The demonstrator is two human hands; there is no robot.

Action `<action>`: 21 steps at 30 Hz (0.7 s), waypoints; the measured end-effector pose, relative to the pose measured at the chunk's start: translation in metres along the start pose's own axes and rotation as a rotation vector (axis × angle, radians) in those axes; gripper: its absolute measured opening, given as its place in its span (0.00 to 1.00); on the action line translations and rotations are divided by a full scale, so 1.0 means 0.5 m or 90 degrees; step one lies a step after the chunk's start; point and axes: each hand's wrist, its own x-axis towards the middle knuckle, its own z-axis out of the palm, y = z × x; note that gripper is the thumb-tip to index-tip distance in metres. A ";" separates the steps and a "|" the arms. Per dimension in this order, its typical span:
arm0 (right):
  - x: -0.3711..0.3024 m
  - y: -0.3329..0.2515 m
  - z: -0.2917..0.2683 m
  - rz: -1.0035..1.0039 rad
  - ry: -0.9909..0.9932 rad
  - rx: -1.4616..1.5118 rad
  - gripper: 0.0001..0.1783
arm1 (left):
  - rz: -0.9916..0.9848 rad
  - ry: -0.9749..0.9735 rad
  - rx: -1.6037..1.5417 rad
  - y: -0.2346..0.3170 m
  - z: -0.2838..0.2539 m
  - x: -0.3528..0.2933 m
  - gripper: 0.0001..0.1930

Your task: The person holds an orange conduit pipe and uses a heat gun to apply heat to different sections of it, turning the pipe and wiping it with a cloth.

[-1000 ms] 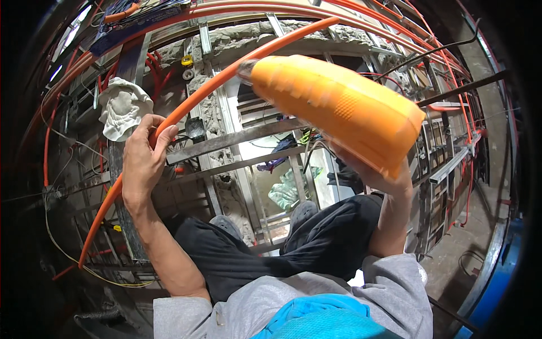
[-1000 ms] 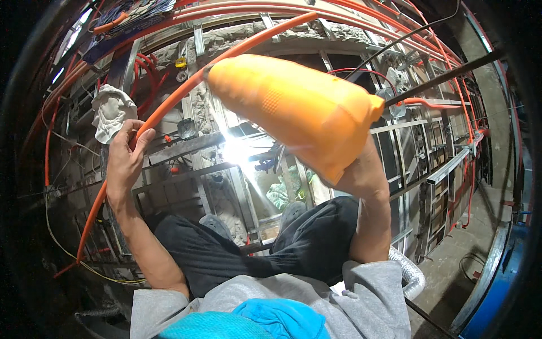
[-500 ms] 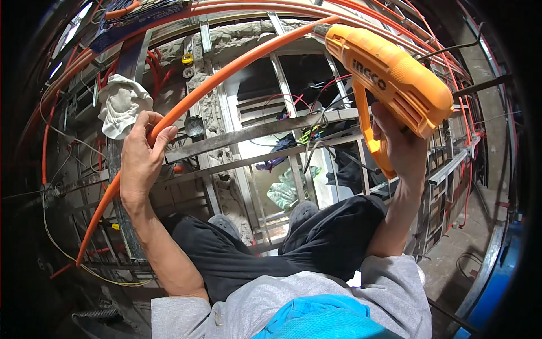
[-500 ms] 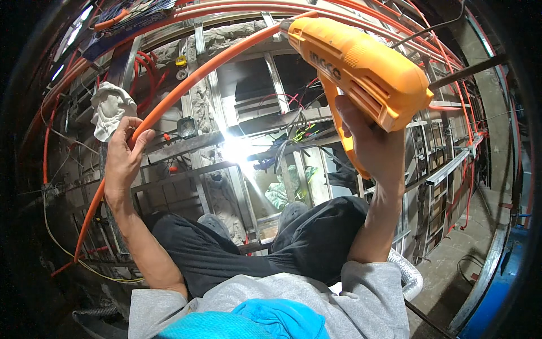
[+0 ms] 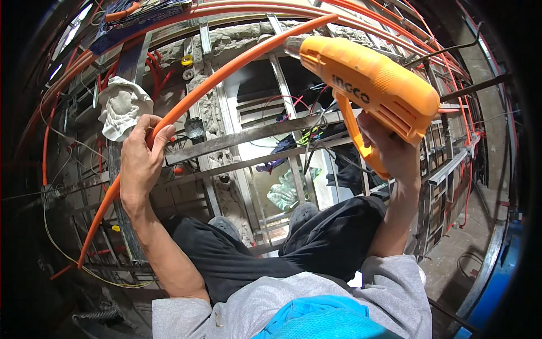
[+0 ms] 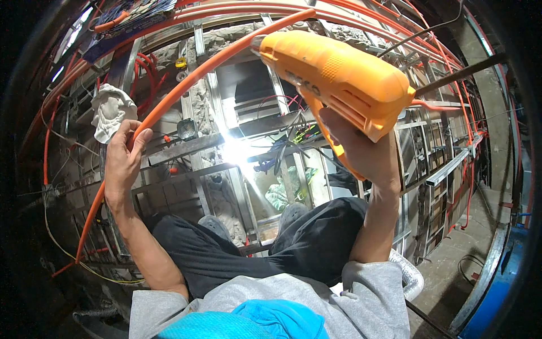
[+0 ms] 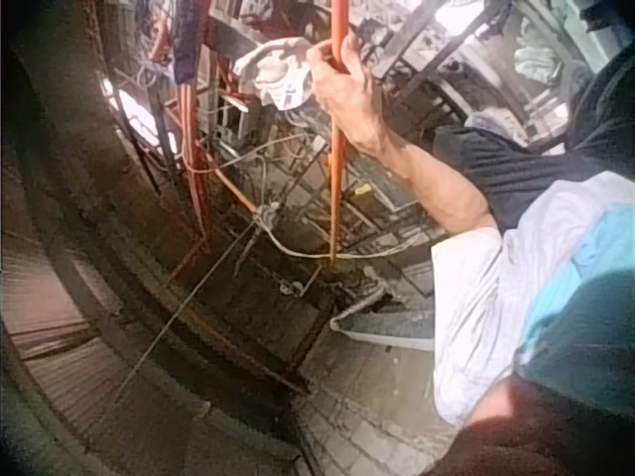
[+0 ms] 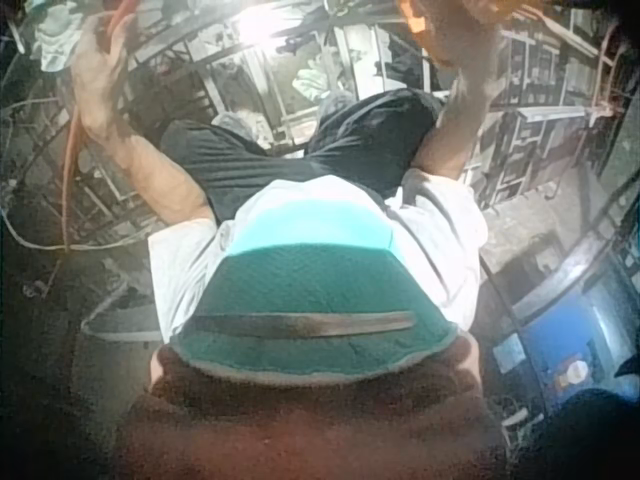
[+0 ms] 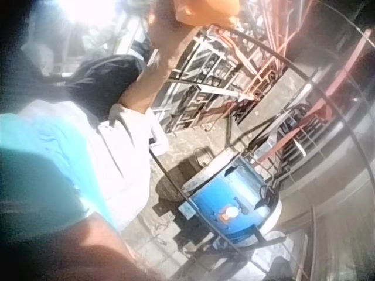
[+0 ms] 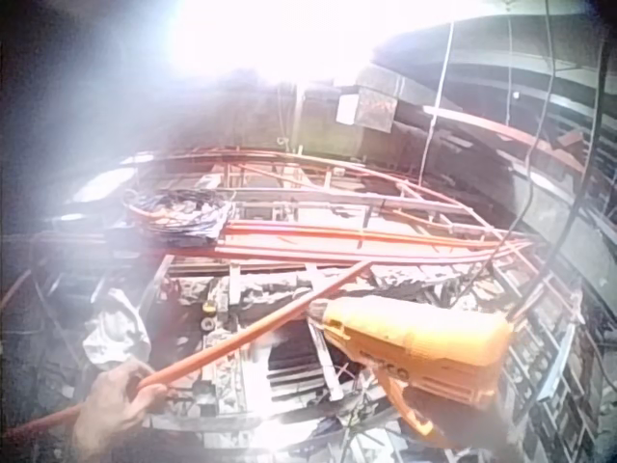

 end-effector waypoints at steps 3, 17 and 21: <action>-0.009 -0.014 0.013 0.003 -0.021 -0.020 0.16 | -0.011 -0.006 0.015 0.008 -0.007 -0.002 0.14; -0.040 0.038 0.025 -0.163 -0.070 -0.216 0.19 | 0.012 -0.003 -0.014 0.005 0.000 -0.006 0.15; -0.020 -0.017 0.035 -0.125 -0.053 -0.135 0.19 | -0.008 -0.027 -0.011 0.018 -0.009 -0.010 0.14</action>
